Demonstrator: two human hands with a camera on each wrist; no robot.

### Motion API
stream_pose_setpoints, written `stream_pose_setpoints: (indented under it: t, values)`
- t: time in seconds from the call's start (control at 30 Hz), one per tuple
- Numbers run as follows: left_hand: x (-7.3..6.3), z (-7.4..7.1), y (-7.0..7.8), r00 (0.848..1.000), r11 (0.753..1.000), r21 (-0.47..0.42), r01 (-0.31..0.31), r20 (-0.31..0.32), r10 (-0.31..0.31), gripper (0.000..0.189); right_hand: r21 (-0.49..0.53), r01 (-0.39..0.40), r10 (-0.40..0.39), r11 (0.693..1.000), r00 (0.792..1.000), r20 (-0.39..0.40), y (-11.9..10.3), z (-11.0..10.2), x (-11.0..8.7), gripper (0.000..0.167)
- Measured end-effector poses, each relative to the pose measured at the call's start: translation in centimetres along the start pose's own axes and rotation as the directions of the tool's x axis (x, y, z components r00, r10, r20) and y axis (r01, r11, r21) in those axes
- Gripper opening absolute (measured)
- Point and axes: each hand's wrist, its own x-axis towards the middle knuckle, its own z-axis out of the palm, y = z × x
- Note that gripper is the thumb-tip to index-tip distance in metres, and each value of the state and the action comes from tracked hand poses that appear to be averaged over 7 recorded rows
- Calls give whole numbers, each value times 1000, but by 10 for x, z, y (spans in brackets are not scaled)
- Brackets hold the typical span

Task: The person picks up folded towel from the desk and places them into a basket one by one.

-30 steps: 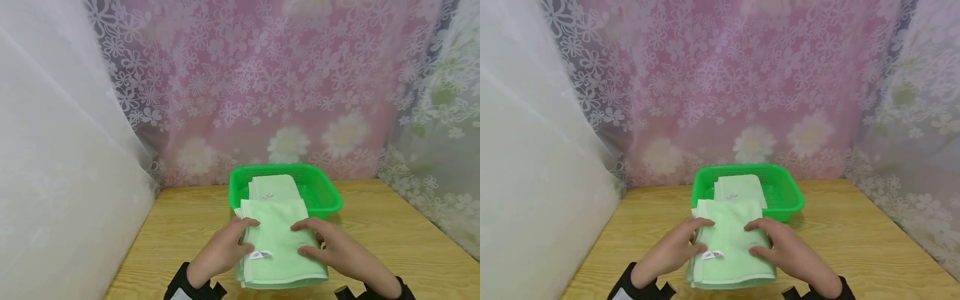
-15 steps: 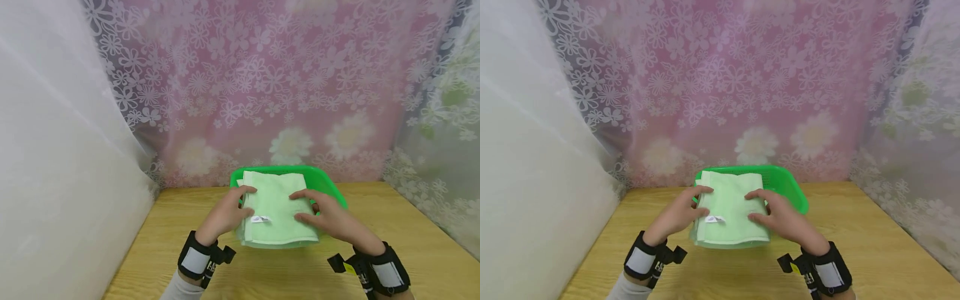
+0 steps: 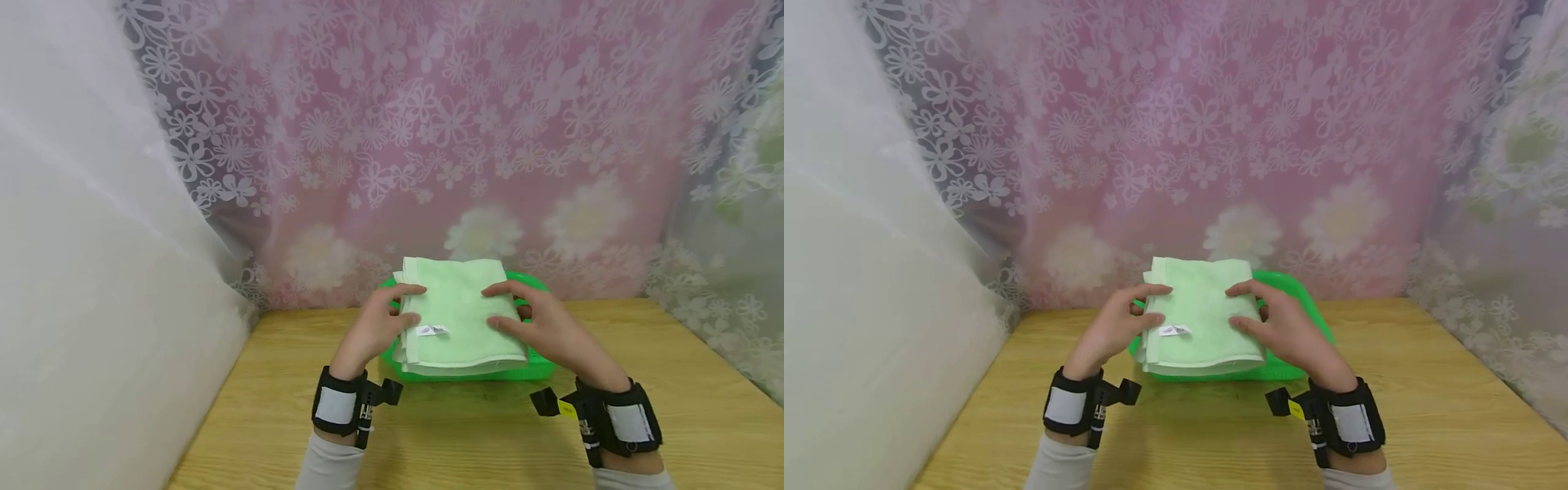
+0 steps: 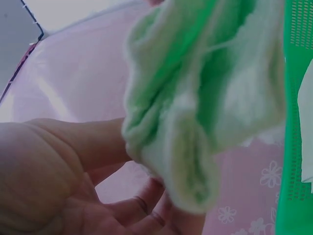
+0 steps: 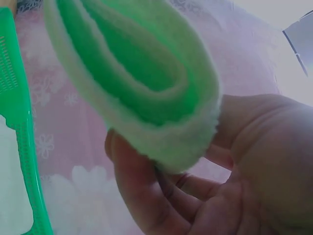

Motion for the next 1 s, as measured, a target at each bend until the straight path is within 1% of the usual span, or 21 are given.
stream_pose_setpoints:
  t: [0.17,0.27,0.4,0.6,0.7,0.8,0.97,1.0]
  values:
    - [7,1,-1,1000,1000,19,-3,-22,4,34,-50,9,-10,999,1000,-18,4,-2,9,42]
    - [16,3,-2,998,999,49,2,-56,1,34,-98,-6,1,995,999,-51,8,-4,18,41]
    - [29,7,-5,996,999,53,12,-88,-7,36,-147,-27,15,989,996,-84,14,-7,27,42]
    - [41,12,-11,996,999,44,6,-87,-2,38,-145,-39,25,989,995,-101,22,-5,35,42]
    - [47,17,-18,996,999,47,8,-87,-4,38,-134,-56,42,989,994,-105,29,-2,39,43]
    - [53,23,-27,996,998,57,7,-92,-1,39,-139,-81,67,987,992,-108,40,3,44,44]
    - [65,36,-46,997,995,99,11,-79,-3,44,-159,-103,88,982,991,-99,64,15,55,46]
    - [68,39,-50,997,993,119,16,-75,-7,47,-157,-110,96,981,991,-93,69,17,57,47]
